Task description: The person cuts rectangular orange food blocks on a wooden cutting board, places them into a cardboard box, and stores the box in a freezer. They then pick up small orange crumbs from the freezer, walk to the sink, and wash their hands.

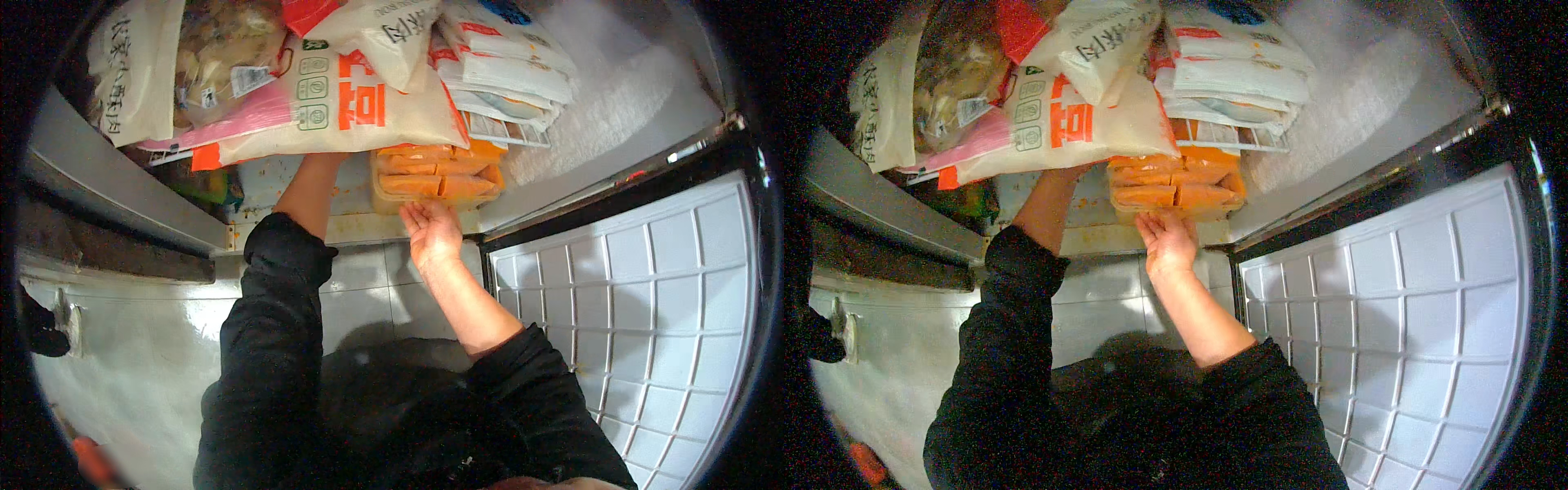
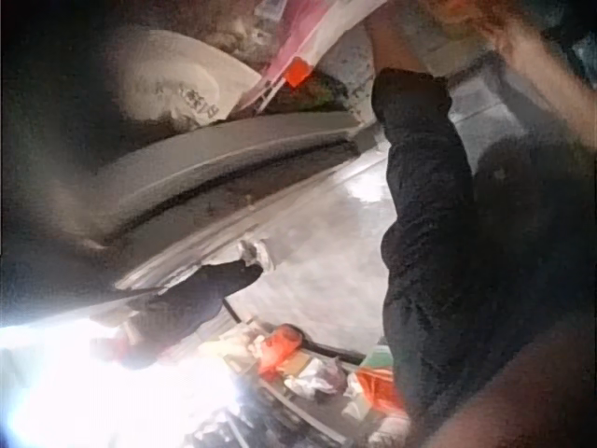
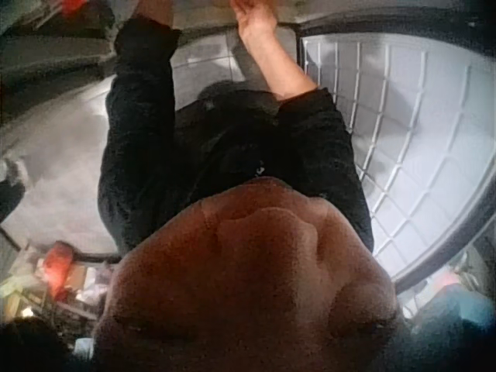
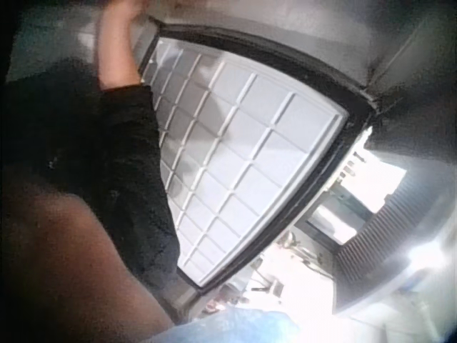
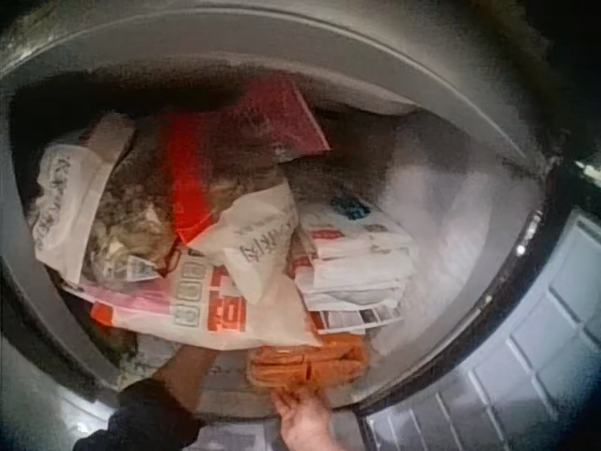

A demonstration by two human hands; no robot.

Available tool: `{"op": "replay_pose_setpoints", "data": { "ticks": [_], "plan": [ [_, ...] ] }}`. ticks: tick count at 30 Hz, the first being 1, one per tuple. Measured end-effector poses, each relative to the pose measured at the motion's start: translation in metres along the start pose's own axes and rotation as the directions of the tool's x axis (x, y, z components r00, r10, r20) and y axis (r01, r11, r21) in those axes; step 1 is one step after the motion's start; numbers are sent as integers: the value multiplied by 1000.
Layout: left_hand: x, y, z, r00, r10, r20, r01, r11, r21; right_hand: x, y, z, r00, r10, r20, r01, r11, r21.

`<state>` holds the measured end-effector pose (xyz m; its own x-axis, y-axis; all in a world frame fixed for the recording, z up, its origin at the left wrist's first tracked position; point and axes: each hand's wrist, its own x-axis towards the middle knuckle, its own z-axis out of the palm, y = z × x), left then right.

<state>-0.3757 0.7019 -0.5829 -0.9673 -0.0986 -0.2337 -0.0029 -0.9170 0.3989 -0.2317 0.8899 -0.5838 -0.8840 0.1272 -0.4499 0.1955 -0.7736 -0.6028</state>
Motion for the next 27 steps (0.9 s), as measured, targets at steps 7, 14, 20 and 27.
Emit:
{"op": "replay_pose_setpoints", "data": {
  "ticks": [7,14,20,27],
  "plan": [
    [11,-7,-13,997,-52,50,43,986,161,7,8,2,997,-48,-64,44,998,-50],
    [-86,-24,-68,981,-87,171,13,920,392,-15,-6,-7,996,41,82,-18,964,-267],
    [-128,-45,-103,937,248,247,-342,798,496,-32,15,0,936,87,340,202,660,-724],
    [-140,2,-113,797,594,113,-423,415,806,-12,36,33,848,154,508,468,234,-852]
  ]
}}
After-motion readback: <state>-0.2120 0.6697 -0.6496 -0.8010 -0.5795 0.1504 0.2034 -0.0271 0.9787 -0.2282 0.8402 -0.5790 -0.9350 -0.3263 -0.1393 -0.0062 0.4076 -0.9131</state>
